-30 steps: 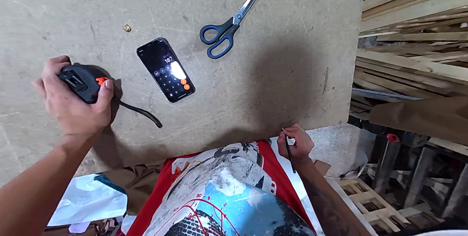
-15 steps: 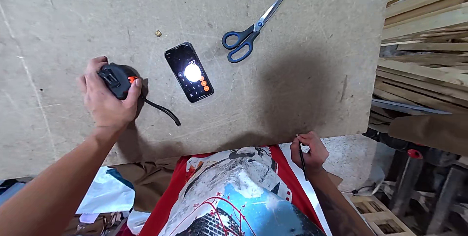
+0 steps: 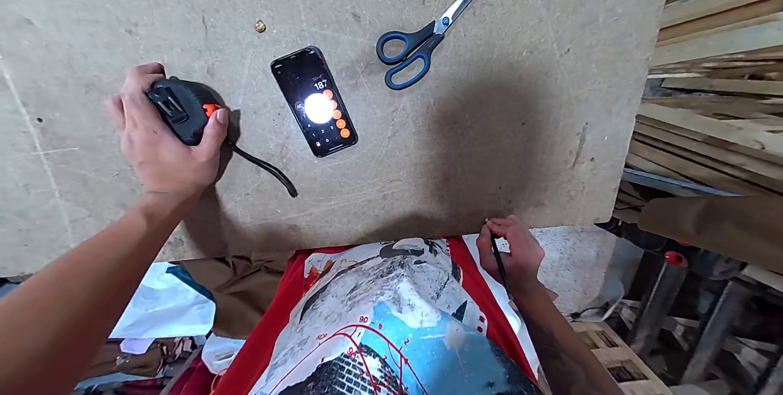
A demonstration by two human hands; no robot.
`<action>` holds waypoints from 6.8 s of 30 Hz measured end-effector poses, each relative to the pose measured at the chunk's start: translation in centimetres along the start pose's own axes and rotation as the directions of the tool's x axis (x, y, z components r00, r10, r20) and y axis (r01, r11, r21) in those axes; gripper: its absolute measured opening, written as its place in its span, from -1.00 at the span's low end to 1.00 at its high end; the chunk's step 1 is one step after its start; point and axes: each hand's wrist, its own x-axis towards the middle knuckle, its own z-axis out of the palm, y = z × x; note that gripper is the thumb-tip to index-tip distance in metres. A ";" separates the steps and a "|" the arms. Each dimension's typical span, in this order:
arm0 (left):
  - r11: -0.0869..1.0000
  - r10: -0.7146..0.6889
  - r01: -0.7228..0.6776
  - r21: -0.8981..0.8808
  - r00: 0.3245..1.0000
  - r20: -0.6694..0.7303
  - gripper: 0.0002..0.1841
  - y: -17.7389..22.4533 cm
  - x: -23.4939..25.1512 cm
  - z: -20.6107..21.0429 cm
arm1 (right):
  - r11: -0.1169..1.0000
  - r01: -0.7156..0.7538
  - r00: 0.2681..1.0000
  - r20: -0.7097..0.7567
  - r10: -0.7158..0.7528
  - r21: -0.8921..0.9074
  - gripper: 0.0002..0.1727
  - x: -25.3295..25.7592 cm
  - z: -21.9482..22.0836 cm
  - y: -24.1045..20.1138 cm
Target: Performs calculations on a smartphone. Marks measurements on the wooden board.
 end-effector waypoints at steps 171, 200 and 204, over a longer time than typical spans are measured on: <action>0.995 -0.091 0.089 0.052 0.995 0.031 -0.07 -1.6 -0.6 0.8 | 0.991 0.054 0.999 -0.010 -0.053 0.120 -0.82 -0.6 -0.1 -1.5; 1.000 0.015 -0.015 0.014 1.000 -0.013 -0.11 0.3 -0.1 0.2 | 0.940 0.170 0.825 0.479 -0.299 0.295 -0.79 3.1 2.0 -3.9; 1.000 0.014 -0.014 0.016 1.000 -0.025 -0.11 0.4 0.0 0.3 | 0.932 0.167 0.881 0.376 -0.288 0.322 -0.78 2.8 1.5 -3.7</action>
